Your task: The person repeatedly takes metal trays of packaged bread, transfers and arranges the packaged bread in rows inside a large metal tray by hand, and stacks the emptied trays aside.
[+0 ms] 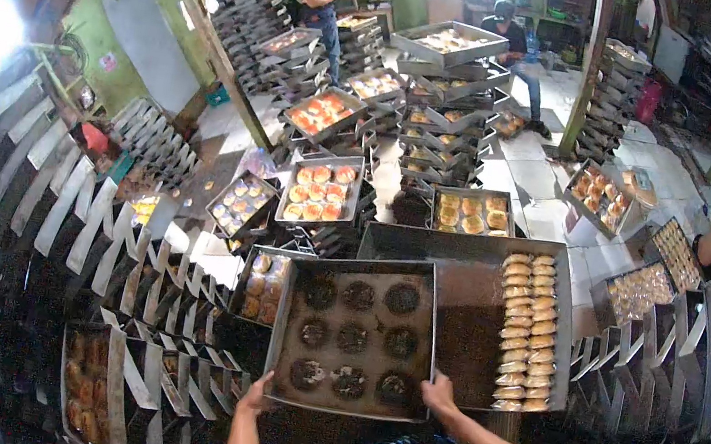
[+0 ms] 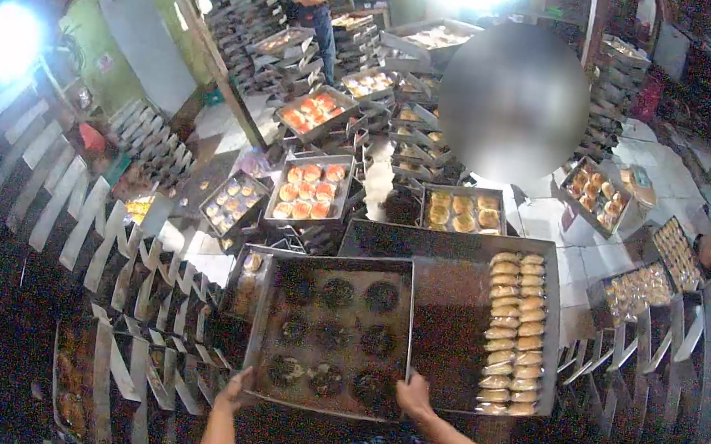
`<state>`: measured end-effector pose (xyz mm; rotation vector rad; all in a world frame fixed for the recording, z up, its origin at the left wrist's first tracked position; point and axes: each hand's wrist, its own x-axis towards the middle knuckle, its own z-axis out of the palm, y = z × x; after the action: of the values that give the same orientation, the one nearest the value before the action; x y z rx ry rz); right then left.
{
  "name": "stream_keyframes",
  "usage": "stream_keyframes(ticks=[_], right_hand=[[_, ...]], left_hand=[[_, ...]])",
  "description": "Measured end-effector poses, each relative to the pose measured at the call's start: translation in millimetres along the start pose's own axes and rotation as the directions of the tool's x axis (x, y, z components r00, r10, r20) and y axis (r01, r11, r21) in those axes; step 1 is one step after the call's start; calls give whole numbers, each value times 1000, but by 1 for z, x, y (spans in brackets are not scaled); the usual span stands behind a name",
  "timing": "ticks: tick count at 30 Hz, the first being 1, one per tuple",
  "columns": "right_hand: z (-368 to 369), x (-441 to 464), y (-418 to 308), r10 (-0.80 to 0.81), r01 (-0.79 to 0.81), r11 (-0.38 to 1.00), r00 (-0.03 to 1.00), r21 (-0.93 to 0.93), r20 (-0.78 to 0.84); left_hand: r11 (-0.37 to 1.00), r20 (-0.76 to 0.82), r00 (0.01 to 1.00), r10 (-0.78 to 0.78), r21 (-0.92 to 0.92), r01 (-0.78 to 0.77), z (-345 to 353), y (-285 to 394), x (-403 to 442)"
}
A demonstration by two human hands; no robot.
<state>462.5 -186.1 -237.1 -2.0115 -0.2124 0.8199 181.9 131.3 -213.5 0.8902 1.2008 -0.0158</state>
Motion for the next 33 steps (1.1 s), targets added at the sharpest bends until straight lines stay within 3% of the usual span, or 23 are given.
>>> stream_keyframes(ticks=[1, 2, 5, 9, 11, 13, 14, 15, 16, 17, 18, 19, 20, 21, 22, 25, 26, 28, 31, 32, 33], right_hand=[[-4, 7, -2, -107, 103, 994, 990, -45, -91], [-14, 8, -11, -143, 140, 990, 980, -32, -135], [-84, -23, -62, -164, 173, 984, 969, 36, -184], [-186, -126, -104, -264, 361, 863, 918, 353, -296], [-224, -167, -91, -315, 477, 727, 871, 494, -377], [-252, -208, -75, -277, 621, 508, 774, 597, -569], [-270, -224, -50, -217, 633, 511, 749, 581, -626], [-289, -234, -17, 32, 551, 594, 712, 586, -701], [-303, -250, 3, 159, 507, 626, 661, 592, -734], [-317, -266, 23, 282, 460, 648, 596, 608, -752], [-335, -277, 37, 180, 731, 469, 470, 495, -864], [-356, -286, 50, 150, 846, 322, 397, 424, -906], [-376, -295, 63, 119, 928, 161, 321, 337, -940], [-399, -306, 70, 122, 935, 81, 334, 344, -935], [-425, -321, 66, 203, 900, 230, 328, 371, -922], [-474, -289, 74, 222, 915, 225, 287, 335, -932], [-486, -274, 69, 261, 920, 236, 252, 314, -932], [-492, -235, 26, 396, 922, 301, 111, 243, -911], [-511, -185, 7, 504, 895, 404, -46, 188, -862], [-517, -166, 6, 510, 878, 459, -136, 135, -850], [-521, -155, 0, 500, 886, 454, -162, 98, -851]], left_hand=[[992, -86, 988, 126, 3, -126, -22, -28, 42], [982, -106, 983, 151, -102, -162, -21, -38, 49], [891, -89, 955, 281, -347, -295, 6, -26, 66], [752, 147, 799, 583, -470, -462, 123, 61, 82], [704, 341, 636, 693, -513, -491, 211, 99, 70], [675, 563, 375, 736, -574, -463, 312, 138, 36], [686, 664, 222, 714, -602, -408, 364, 151, 8], [723, 744, 87, 662, -605, -332, 415, 159, -23], [809, 818, 1, 576, -569, -143, 461, 157, -84], [812, 830, -191, 524, -555, -180, 492, 156, -110], [763, 813, -138, 566, -580, -286, 524, 145, -141], [721, 831, -116, 544, -533, -443, 551, 137, -169], [714, 829, -125, 545, -537, -449, 573, 123, -172], [706, 826, -136, 546, -542, -456, 590, 110, -176], [687, 840, -40, 542, -470, -555, 602, 92, -194], [581, 857, -186, 481, -471, -664, 616, 52, -199], [599, 880, -119, 459, -406, -690, 620, 43, -206], [575, 893, -7, 449, -295, -763, 618, 33, -208], [442, 882, -66, 466, -296, -847, 596, 35, -193], [425, 877, 12, 481, -222, -878, 581, 40, -193], [410, 857, 31, 514, -214, -887, 563, 44, -188]])
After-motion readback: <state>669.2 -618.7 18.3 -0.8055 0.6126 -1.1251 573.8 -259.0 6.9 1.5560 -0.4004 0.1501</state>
